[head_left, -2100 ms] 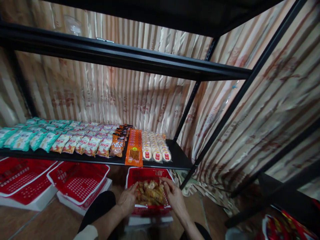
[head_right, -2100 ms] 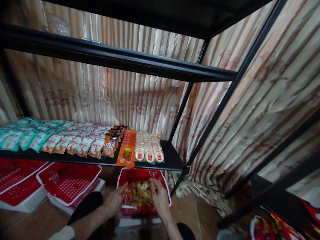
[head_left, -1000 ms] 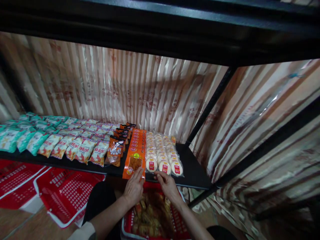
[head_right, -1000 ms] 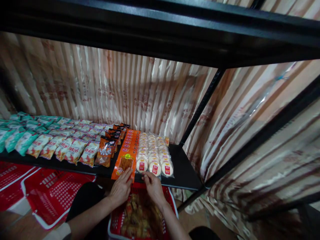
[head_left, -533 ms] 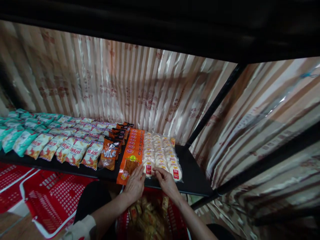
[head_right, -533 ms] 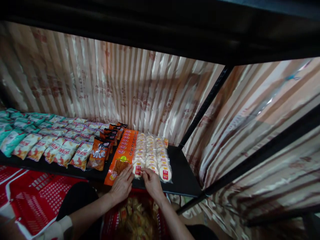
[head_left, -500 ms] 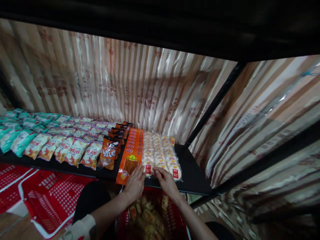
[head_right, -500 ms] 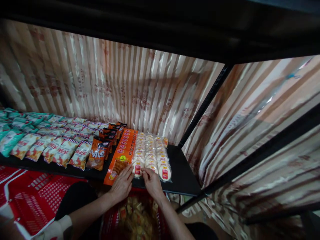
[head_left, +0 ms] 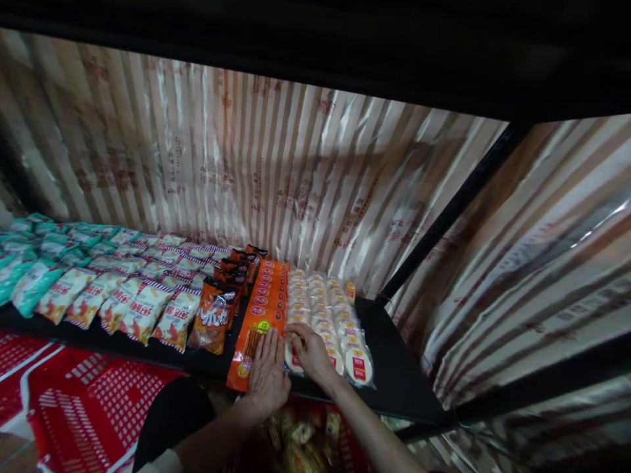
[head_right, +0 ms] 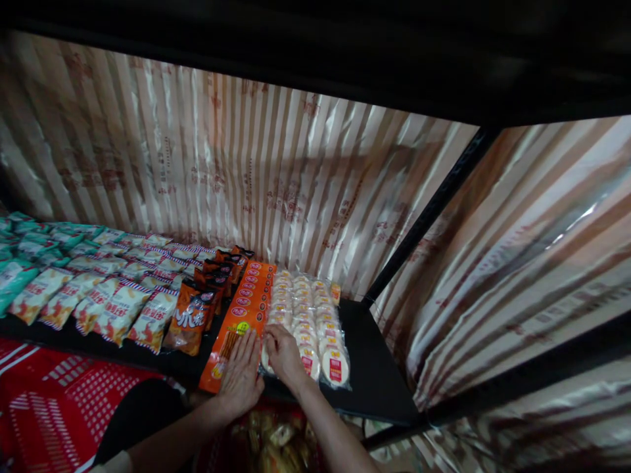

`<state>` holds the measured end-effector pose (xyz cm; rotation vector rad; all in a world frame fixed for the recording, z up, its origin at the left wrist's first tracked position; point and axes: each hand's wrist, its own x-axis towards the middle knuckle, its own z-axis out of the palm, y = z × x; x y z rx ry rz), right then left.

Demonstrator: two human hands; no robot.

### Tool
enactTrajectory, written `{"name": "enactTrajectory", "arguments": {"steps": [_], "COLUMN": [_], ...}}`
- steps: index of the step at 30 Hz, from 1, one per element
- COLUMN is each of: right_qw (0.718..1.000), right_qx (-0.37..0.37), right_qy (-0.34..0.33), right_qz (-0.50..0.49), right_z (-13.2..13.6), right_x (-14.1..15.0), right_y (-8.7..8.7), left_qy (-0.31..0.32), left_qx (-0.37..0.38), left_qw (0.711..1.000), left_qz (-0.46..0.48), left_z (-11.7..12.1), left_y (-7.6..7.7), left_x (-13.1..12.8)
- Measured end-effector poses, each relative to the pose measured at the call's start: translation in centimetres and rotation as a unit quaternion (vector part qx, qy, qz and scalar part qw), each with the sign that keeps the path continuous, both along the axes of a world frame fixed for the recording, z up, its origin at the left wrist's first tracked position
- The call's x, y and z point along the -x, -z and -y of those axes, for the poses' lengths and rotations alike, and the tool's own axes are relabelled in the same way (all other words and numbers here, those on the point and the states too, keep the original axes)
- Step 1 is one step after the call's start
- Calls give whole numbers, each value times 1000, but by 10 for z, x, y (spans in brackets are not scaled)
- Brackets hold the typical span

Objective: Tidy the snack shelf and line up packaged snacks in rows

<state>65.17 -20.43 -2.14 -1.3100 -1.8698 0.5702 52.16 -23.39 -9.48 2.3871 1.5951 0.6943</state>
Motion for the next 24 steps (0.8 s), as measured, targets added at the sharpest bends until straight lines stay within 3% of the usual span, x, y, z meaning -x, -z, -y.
{"name": "enactTrajectory", "arguments": {"steps": [7, 12, 18, 24], "right_qw": [998, 996, 994, 993], "right_qx": [15, 48, 50, 54], "right_qy": [43, 63, 67, 72], "right_qz": [35, 48, 70, 75], "right_z": [-49, -71, -90, -101], "right_x": [42, 66, 64, 55], "right_y": [18, 25, 24, 25], "left_qy": [-16, 4, 16, -27], "left_qx": [-17, -8, 4, -21], "left_qw": [999, 999, 999, 998], "left_qz": [23, 32, 43, 57], "left_z": [-11, -14, -13, -17], "left_y": [13, 12, 8, 13], "left_x": [-2, -2, -9, -20]}}
